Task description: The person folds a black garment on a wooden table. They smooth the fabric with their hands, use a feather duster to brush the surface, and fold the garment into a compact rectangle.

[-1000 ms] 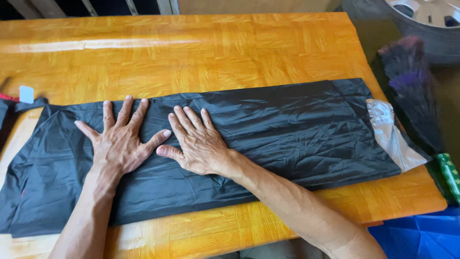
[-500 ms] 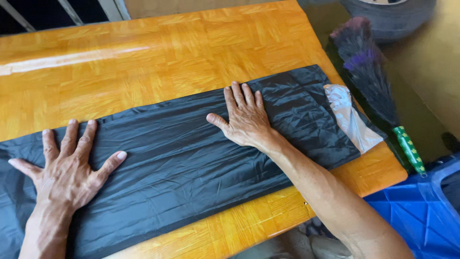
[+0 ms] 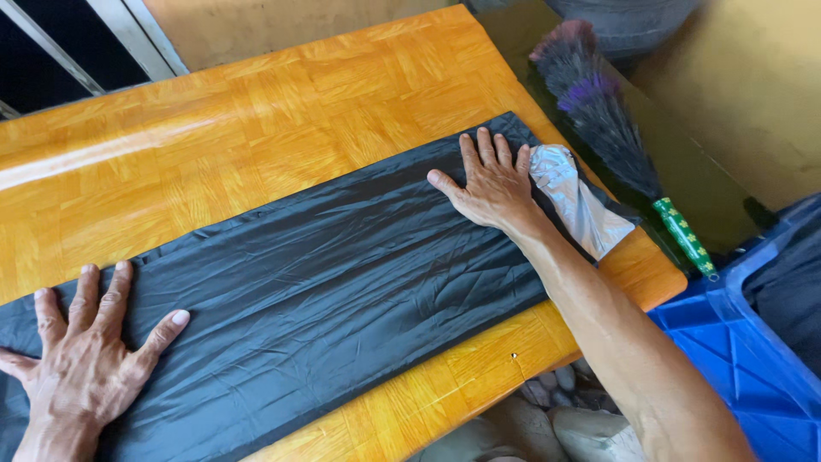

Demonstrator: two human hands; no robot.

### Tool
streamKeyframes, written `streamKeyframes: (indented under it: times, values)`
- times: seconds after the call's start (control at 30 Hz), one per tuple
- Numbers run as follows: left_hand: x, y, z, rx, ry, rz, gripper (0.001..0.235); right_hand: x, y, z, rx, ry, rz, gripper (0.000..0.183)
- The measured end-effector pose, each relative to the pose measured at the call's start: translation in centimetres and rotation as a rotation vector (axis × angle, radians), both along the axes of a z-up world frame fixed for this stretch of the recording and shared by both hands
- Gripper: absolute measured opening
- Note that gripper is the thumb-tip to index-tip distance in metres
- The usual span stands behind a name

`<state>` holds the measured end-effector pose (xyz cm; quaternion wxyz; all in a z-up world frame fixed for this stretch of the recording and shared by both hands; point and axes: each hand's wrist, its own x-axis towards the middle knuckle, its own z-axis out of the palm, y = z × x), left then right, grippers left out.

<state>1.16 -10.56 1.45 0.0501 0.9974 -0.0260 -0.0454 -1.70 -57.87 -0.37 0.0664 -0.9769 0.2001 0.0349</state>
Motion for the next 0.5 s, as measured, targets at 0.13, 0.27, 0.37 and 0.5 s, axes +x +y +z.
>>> streamKeyframes:
  times: [0.13,0.27,0.37,0.5]
  values:
    - [-0.4,-0.6,0.7,0.016,0.03,0.013,0.098,-1.0,1.3,-0.1,-0.053,-0.068,-0.003,0.102]
    - [2.7,3.6,-5.4,-0.06,-0.193,-0.273,0.104,-4.1,6.5,-0.3,-0.261,-0.501,0.288,0.1]
    - [3.7,6.9,-10.0,-0.044,-0.484,-0.561,0.067,-7.3,10.9,-0.3,-0.104,-0.482,0.489,0.102]
    - [1.9,3.7,-8.9,-0.362,-0.56,-0.511,0.083,-9.1,7.7,-2.7,-0.127,-0.426,0.5,0.097]
